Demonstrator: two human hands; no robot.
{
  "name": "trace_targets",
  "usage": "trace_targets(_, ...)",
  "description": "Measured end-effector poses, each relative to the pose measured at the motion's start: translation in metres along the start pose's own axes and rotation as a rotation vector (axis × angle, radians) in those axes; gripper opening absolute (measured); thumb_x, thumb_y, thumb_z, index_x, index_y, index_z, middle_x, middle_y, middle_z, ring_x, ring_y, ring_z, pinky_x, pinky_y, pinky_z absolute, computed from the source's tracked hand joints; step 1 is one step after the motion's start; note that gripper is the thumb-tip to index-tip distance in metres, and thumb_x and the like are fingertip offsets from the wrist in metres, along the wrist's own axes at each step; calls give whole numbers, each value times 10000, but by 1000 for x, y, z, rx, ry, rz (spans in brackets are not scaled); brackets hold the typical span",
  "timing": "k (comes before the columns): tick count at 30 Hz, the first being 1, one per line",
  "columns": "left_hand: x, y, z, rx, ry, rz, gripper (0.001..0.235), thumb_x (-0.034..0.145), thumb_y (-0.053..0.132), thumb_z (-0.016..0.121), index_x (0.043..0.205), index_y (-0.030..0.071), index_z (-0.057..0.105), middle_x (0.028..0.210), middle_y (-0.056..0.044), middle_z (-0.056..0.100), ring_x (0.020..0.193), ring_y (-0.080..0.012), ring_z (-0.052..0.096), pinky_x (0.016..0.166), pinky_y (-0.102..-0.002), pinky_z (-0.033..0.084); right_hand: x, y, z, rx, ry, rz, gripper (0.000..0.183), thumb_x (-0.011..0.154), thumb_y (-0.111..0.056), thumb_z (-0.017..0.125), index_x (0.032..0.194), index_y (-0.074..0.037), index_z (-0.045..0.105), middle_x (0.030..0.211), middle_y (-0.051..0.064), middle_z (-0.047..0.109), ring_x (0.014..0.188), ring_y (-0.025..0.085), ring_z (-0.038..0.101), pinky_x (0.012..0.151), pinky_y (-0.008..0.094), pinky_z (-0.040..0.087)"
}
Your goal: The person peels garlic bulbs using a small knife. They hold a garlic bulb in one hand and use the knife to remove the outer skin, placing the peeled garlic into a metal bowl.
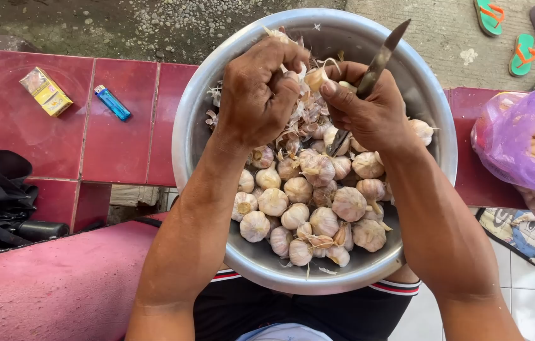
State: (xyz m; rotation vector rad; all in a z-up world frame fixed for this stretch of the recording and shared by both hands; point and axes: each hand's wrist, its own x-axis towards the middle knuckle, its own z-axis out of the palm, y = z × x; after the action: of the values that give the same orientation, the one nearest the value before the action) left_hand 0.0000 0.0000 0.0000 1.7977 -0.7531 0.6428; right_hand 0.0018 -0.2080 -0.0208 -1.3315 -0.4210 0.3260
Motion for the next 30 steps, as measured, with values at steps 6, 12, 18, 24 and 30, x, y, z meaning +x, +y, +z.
trace_targets(6, -2, 0, 9, 115, -119, -61, 402, 1025, 361, 651, 1158, -18, 649, 1075, -175, 680, 681, -184, 725, 596, -300, 663, -3, -14, 15, -731, 68, -124, 337, 1091, -370, 573, 1035, -55, 678, 909, 1, 629, 806, 127, 553, 687, 292, 451)
trace_targets(12, -2, -5, 11, -41, -79, -210, 242, 1077, 167, 541, 853, 81, 509, 745, -16, 507, 656, -144, 470, 547, -306, 434, -6, -15, 20, -833, 189, -141, 282, 1114, -319, 579, 1199, -79, 701, 844, -48, 540, 713, 97, 429, 620, 281, 356)
trace_targets(18, -7, -23, 13, 61, 4, -229, 173, 1065, 219, 552, 938, 104, 571, 826, -20, 549, 695, -127, 510, 547, -262, 485, 2, -6, 2, -75, 171, -25, 219, 1100, -94, 534, 1285, -8, 613, 752, -30, 460, 537, 54, 381, 447, 197, 325)
trace_targets(24, -9, -38, 7, 278, -146, -405, 294, 926, -23, 711, 1219, -25, 684, 1193, -226, 721, 1092, -341, 722, 911, -351, 650, 9, -17, -15, 618, 225, 207, 222, 901, -100, 474, 1057, -54, 625, 764, 26, 505, 507, 76, 393, 367, 207, 330)
trace_targets(30, 1, -40, -9, 342, -69, -272, 147, 945, -36, 690, 1079, -29, 751, 1079, -181, 724, 989, -287, 699, 924, -356, 609, 11, -25, -34, 550, 261, 294, 155, 1005, -253, 628, 997, -100, 601, 851, 56, 625, 471, 11, 408, 370, 140, 310)
